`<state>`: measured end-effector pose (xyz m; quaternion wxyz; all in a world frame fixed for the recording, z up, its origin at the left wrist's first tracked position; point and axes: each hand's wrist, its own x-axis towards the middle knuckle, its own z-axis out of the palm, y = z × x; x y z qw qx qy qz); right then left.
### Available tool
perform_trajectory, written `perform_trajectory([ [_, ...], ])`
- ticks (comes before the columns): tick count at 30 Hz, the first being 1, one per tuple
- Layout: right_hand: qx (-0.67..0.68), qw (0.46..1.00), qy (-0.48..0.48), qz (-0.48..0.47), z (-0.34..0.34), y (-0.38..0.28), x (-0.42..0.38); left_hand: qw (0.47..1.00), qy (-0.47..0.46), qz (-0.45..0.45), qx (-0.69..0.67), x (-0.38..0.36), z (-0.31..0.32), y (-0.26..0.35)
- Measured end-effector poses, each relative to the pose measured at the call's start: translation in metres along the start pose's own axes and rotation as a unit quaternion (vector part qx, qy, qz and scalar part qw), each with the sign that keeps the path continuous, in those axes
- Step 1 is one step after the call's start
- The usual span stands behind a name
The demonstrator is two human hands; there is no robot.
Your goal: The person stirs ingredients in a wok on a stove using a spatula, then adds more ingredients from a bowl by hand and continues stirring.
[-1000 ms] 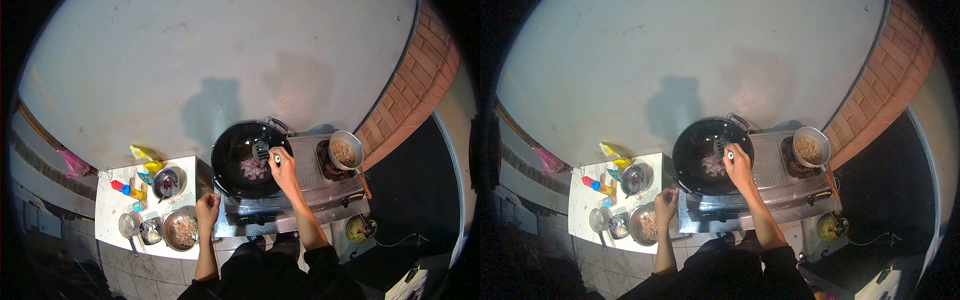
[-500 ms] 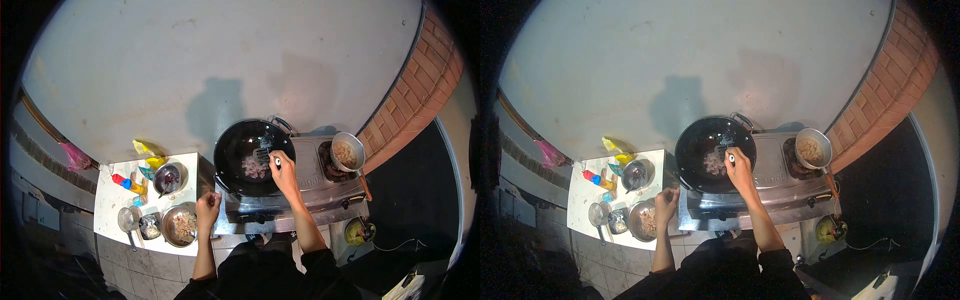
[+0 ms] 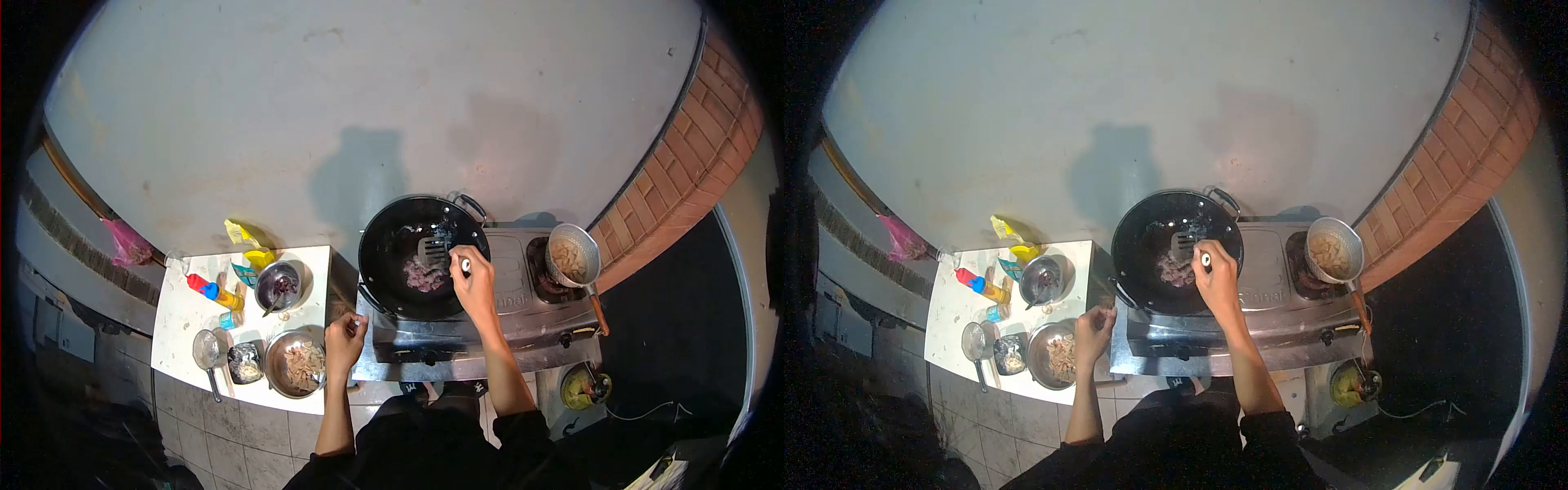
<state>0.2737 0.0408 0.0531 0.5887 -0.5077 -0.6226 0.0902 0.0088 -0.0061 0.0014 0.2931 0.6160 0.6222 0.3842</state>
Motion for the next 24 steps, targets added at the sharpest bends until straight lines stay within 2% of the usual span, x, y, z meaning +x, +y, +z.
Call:
perform_trajectory([
  [1,-0.002,1.000,0.001,0.001,-0.001,0.000,0.001,0.999,0.019,0.024,-0.016,-0.001,0.003,-0.003],
  [3,0.029,0.996,0.018,0.087,0.000,0.001,0.005,1.000,0.017,0.023,-0.010,-0.002,0.005,-0.004],
  [5,0.039,0.995,0.031,0.089,0.007,0.008,0.005,1.000,0.017,0.021,-0.003,-0.003,0.007,-0.004],
  [7,0.081,0.984,0.056,0.146,0.020,0.019,0.003,0.999,0.022,0.026,-0.015,-0.002,0.010,-0.009],
  [9,0.072,0.985,0.068,0.144,0.031,0.030,-0.002,0.999,0.021,0.023,-0.013,-0.005,0.006,-0.007],
  [11,0.038,0.980,0.067,0.186,0.034,0.037,-0.007,0.999,0.022,0.021,-0.012,-0.004,0.001,-0.002],
  [14,0.051,0.978,0.073,0.189,0.031,0.038,-0.005,0.999,0.028,0.032,-0.020,-0.004,-0.003,-0.002],
  [16,0.060,0.979,0.077,0.177,0.025,0.043,-0.003,1.000,0.005,-0.008,-0.022,-0.003,-0.004,-0.005],
  [19,0.083,0.974,0.101,0.183,0.012,0.039,0.001,0.999,0.023,0.027,-0.005,-0.002,-0.001,-0.001],
  [24,0.084,0.977,0.110,0.163,0.018,0.051,-0.002,1.000,0.021,0.013,-0.007,-0.001,0.006,0.002],
])
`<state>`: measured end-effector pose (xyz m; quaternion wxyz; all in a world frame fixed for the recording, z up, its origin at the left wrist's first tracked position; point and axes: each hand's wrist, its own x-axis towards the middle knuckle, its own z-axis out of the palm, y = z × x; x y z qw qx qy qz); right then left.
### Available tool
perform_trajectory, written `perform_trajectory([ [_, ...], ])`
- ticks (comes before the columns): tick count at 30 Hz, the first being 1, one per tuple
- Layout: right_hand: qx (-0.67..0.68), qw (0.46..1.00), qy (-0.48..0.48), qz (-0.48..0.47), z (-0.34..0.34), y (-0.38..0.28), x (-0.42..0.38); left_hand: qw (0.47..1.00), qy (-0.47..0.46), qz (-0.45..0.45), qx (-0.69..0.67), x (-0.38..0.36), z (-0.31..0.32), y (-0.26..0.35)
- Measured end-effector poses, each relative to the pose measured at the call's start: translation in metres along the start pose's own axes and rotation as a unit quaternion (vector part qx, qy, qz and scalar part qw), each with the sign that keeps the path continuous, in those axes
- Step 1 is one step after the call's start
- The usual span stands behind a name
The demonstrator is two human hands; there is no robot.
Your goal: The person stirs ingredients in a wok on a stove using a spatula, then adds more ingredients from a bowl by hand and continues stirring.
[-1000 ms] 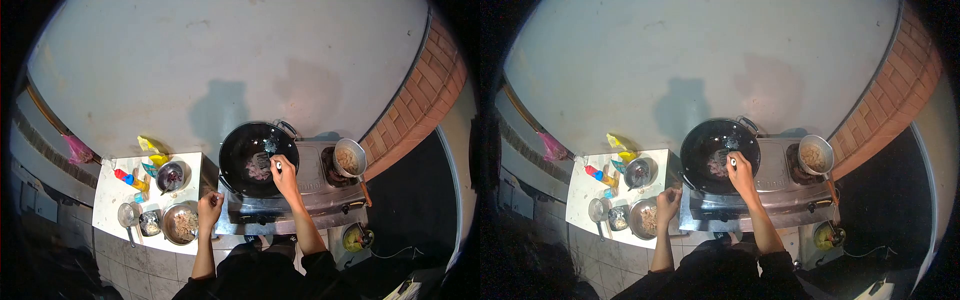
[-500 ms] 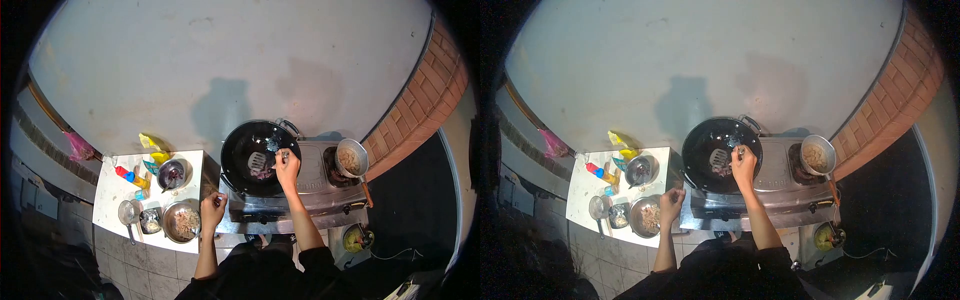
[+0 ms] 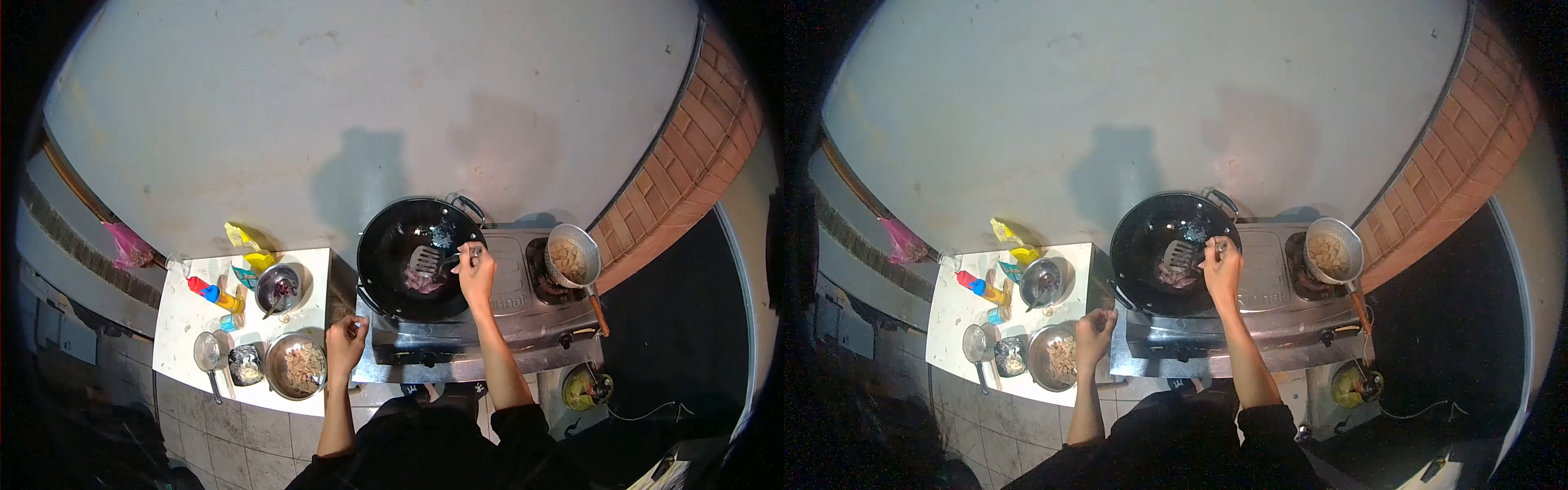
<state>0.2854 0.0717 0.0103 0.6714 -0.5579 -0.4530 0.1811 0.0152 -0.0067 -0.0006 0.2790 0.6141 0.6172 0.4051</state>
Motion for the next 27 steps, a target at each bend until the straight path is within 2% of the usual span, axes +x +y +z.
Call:
perform_trajectory([
  [2,-0.027,0.999,-0.035,0.022,0.004,0.009,-0.004,1.000,0.004,-0.003,-0.003,0.000,0.001,-0.003],
  [11,-0.023,0.999,-0.028,0.000,-0.008,-0.022,0.001,1.000,-0.003,-0.005,-0.017,0.008,0.002,-0.002],
  [13,-0.033,0.999,-0.032,-0.007,-0.007,-0.014,-0.002,0.998,-0.036,-0.046,0.036,0.009,-0.003,0.013],
  [18,-0.051,0.998,-0.048,-0.001,-0.008,-0.012,-0.006,0.999,-0.025,-0.027,0.030,0.011,0.001,0.010],
  [20,-0.076,0.995,-0.031,-0.062,-0.014,-0.014,0.000,0.999,-0.022,-0.015,0.025,0.013,0.002,0.005],
  [27,-0.077,0.996,-0.015,-0.043,-0.052,-0.048,-0.001,0.999,-0.025,-0.015,0.028,0.021,0.004,-0.001],
])
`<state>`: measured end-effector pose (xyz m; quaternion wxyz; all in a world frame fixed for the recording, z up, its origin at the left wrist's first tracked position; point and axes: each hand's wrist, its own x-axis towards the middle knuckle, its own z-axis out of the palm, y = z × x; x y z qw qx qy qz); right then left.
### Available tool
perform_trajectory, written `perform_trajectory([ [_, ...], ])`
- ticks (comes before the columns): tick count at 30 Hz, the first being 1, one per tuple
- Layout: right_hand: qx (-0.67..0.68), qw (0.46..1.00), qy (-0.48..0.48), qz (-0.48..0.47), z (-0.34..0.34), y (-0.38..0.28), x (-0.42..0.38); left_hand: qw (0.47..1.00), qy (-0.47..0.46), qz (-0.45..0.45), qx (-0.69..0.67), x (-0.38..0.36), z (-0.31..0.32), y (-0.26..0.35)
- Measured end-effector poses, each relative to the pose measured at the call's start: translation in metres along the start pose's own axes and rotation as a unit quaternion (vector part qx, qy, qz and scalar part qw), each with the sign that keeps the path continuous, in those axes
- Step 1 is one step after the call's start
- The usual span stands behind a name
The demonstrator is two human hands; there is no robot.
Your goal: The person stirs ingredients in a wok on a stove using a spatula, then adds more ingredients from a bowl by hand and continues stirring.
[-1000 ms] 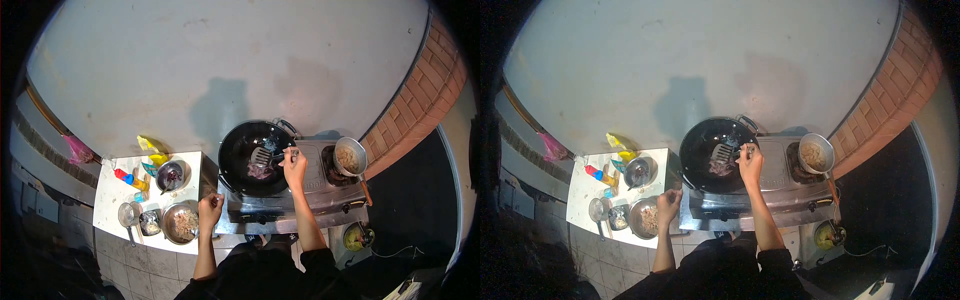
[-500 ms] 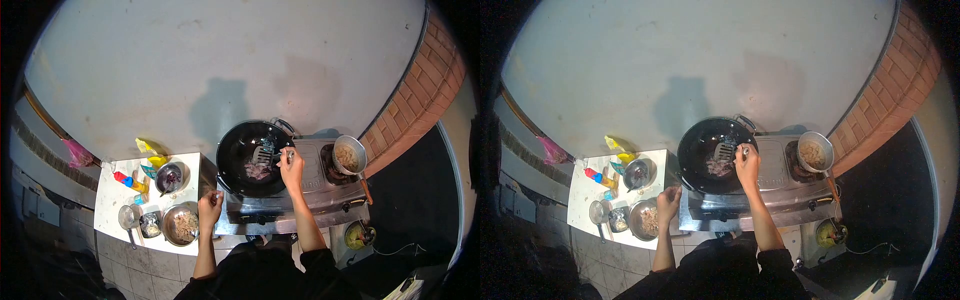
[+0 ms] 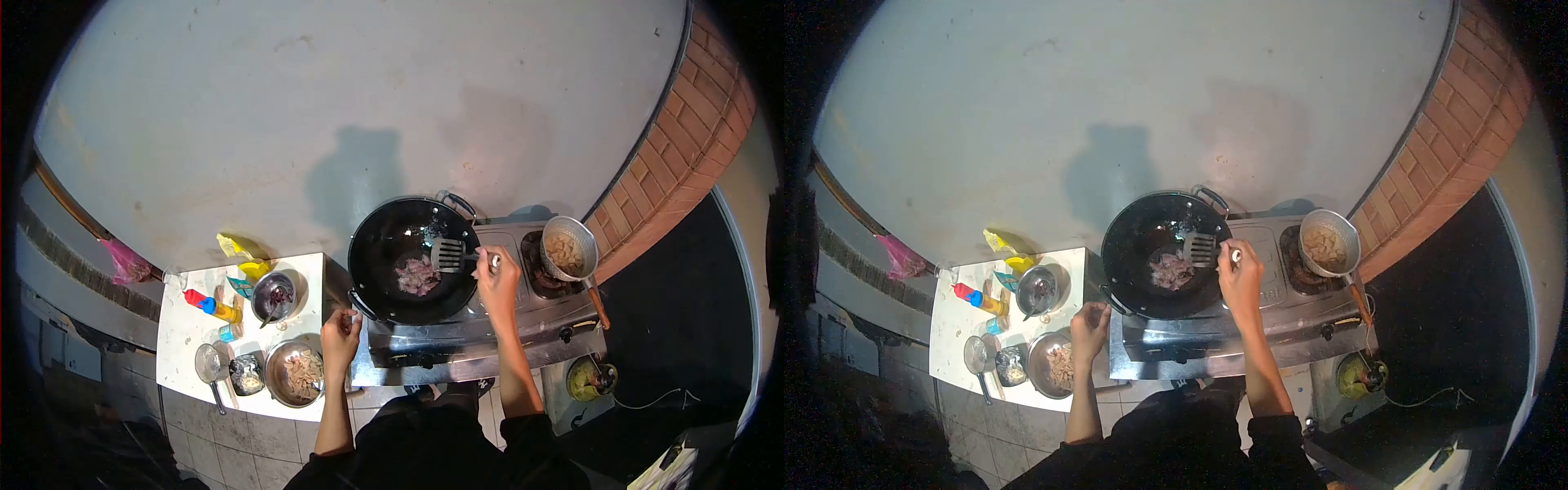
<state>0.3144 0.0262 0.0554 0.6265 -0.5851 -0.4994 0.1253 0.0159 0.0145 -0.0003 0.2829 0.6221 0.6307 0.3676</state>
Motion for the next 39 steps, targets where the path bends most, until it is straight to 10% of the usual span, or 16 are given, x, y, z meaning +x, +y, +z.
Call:
perform_trajectory([
  [11,-0.072,0.996,-0.030,-0.046,-0.003,-0.010,0.006,1.000,0.016,-0.004,0.001,-0.003,0.000,0.006],
  [23,0.063,0.988,0.042,0.134,0.026,0.033,-0.011,0.999,0.032,0.010,-0.016,-0.003,0.004,0.005],
  [39,-0.117,0.988,-0.033,-0.093,-0.005,-0.015,0.011,1.000,0.025,-0.001,0.015,-0.005,0.004,0.012],
])
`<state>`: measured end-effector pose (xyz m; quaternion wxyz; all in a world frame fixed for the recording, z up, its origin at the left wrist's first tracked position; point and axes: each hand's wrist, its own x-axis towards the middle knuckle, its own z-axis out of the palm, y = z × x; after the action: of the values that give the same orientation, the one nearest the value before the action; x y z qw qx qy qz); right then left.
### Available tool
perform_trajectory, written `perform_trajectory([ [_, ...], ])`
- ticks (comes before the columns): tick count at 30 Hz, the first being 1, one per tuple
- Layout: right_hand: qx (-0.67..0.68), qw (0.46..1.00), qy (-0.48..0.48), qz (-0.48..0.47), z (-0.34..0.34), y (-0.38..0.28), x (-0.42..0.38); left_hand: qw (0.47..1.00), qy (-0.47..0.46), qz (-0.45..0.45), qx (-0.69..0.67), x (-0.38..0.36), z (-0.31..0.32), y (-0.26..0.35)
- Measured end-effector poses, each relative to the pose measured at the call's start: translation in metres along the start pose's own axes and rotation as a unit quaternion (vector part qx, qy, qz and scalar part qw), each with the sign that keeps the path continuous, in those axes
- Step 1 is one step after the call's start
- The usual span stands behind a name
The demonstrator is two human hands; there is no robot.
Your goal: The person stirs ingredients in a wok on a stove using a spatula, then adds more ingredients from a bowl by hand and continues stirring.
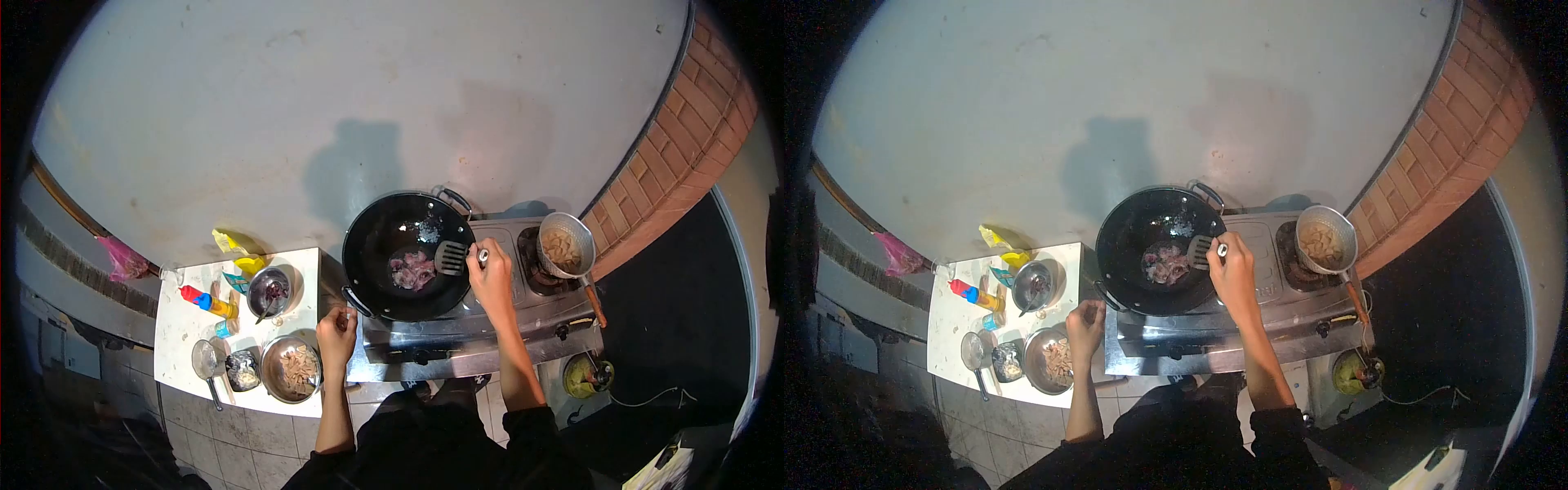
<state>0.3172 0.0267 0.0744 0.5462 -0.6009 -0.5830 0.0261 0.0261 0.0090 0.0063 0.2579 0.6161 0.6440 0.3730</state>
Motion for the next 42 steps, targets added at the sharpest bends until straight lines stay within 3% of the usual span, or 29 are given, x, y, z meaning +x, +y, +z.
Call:
perform_trajectory([
  [5,0.014,0.995,-0.094,0.039,0.010,0.001,0.008,1.000,0.005,-0.002,-0.002,-0.003,-0.003,0.003],
  [9,0.001,0.996,-0.092,-0.005,0.018,-0.007,0.022,1.000,-0.001,0.007,0.005,-0.001,-0.007,0.005],
  [11,-0.047,0.988,-0.143,0.023,0.016,-0.016,0.035,1.000,-0.013,-0.016,0.018,-0.004,-0.010,0.006],
  [12,-0.074,0.987,-0.145,0.008,0.018,-0.017,0.040,0.999,0.019,0.011,-0.034,-0.004,-0.007,0.004],
  [18,-0.047,0.988,-0.146,-0.011,0.057,0.014,0.042,0.997,0.020,-0.010,-0.075,-0.011,-0.011,-0.003],
  [25,0.002,0.992,-0.120,0.037,0.044,-0.002,0.050,0.999,0.023,-0.016,-0.042,-0.019,-0.026,0.008],
  [27,-0.035,0.992,-0.116,-0.024,0.057,0.010,0.044,0.998,0.024,-0.018,-0.048,-0.020,-0.029,0.008],
  [33,0.008,0.990,-0.135,0.026,0.054,0.009,0.042,0.998,0.032,-0.027,-0.047,-0.026,-0.032,0.014],
  [37,-0.012,0.995,-0.098,-0.033,0.060,0.013,0.039,0.998,0.023,-0.033,-0.055,-0.027,-0.034,0.018],
  [39,0.022,0.990,-0.137,0.023,0.056,0.010,0.042,0.998,0.027,-0.024,-0.058,-0.028,-0.035,0.016],
  [42,0.012,0.994,-0.111,0.021,0.048,0.004,0.047,0.998,0.028,-0.024,-0.056,-0.030,-0.038,0.018],
])
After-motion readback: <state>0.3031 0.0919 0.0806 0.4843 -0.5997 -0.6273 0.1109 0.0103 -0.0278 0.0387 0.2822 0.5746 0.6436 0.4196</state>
